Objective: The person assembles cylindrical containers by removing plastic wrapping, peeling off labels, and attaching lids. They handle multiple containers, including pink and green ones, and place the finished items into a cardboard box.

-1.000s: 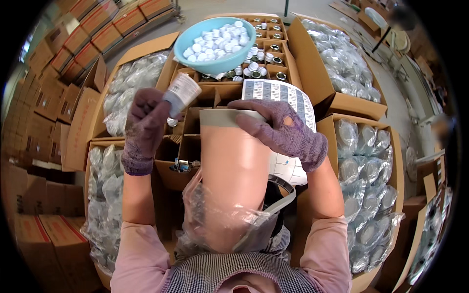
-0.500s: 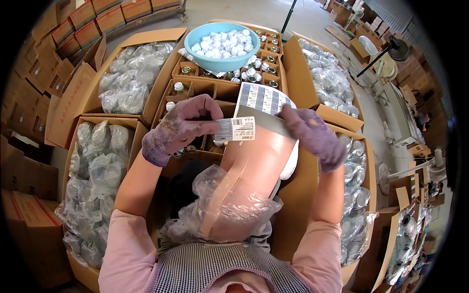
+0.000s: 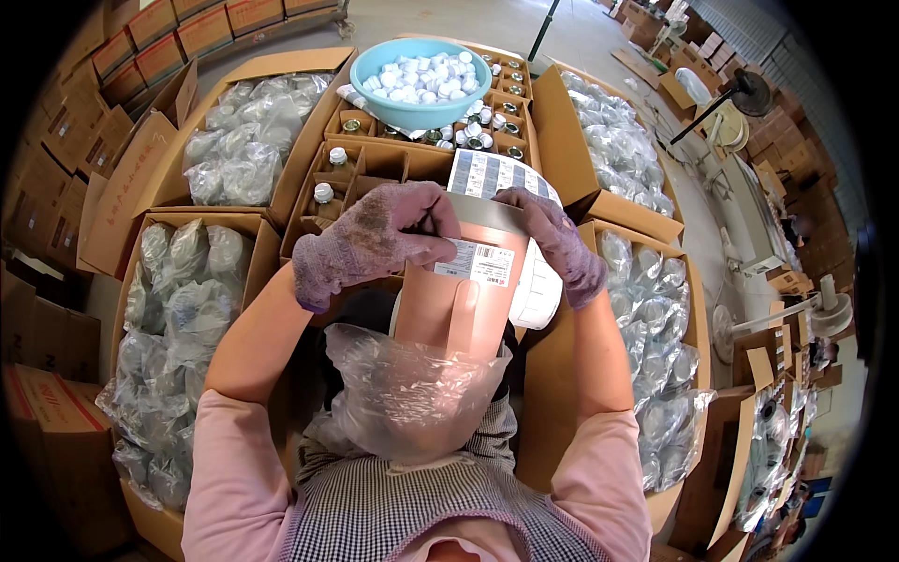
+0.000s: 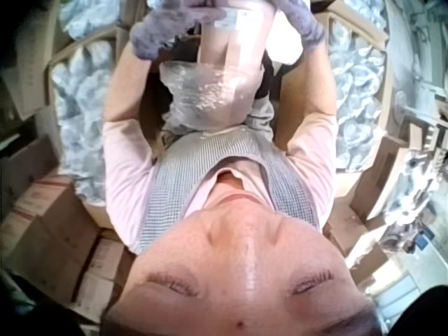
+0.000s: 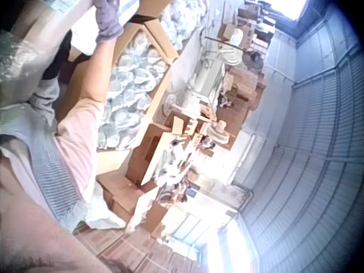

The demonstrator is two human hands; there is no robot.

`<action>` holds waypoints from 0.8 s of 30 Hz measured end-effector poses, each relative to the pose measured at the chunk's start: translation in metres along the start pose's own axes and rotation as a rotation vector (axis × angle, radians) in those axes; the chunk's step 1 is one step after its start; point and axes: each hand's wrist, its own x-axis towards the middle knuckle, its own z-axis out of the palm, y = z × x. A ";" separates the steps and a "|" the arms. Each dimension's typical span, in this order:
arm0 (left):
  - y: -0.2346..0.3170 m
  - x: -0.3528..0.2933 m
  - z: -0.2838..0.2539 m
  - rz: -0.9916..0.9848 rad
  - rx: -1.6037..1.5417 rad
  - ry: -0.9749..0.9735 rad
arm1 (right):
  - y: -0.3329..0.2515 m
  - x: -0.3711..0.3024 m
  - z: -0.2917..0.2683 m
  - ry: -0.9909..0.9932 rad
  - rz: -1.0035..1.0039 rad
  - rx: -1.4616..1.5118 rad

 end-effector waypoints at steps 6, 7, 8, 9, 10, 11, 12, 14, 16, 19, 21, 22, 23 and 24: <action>0.002 0.000 0.006 -0.033 0.100 0.065 | -0.006 -0.003 -0.010 -0.104 0.010 -0.034; 0.003 0.000 0.006 -0.040 0.118 0.075 | -0.009 -0.003 -0.010 -0.106 0.038 -0.054; 0.003 0.000 0.007 -0.034 0.144 0.088 | -0.012 -0.003 -0.008 -0.109 0.065 -0.074; 0.003 0.000 0.008 -0.025 0.168 0.100 | -0.015 -0.003 -0.009 -0.111 0.093 -0.097; 0.003 0.000 0.009 -0.017 0.193 0.111 | -0.011 -0.003 -0.010 -0.100 0.091 -0.127; 0.004 0.001 0.009 -0.029 0.182 0.104 | -0.013 -0.003 -0.010 -0.094 0.088 -0.153; 0.004 0.001 0.008 -0.042 0.170 0.099 | -0.016 -0.004 -0.009 -0.090 0.085 -0.177; 0.003 0.002 0.009 -0.048 0.159 0.092 | -0.018 -0.004 -0.009 -0.084 0.069 -0.202; 0.003 0.002 0.009 -0.031 0.162 0.092 | -0.017 -0.005 -0.009 -0.080 0.040 -0.204; 0.002 0.003 0.009 -0.033 0.151 0.097 | -0.013 -0.005 -0.010 -0.085 0.030 -0.248; 0.002 0.002 0.008 -0.038 0.170 0.100 | -0.015 -0.005 -0.008 -0.084 0.061 -0.239; 0.002 0.002 0.008 -0.040 0.179 0.102 | -0.016 -0.005 -0.008 -0.085 0.076 -0.236; 0.002 0.002 0.008 -0.034 0.176 0.105 | -0.018 -0.005 -0.008 -0.084 0.084 -0.227; 0.001 0.002 0.009 -0.027 0.171 0.108 | -0.019 -0.005 -0.008 -0.084 0.095 -0.218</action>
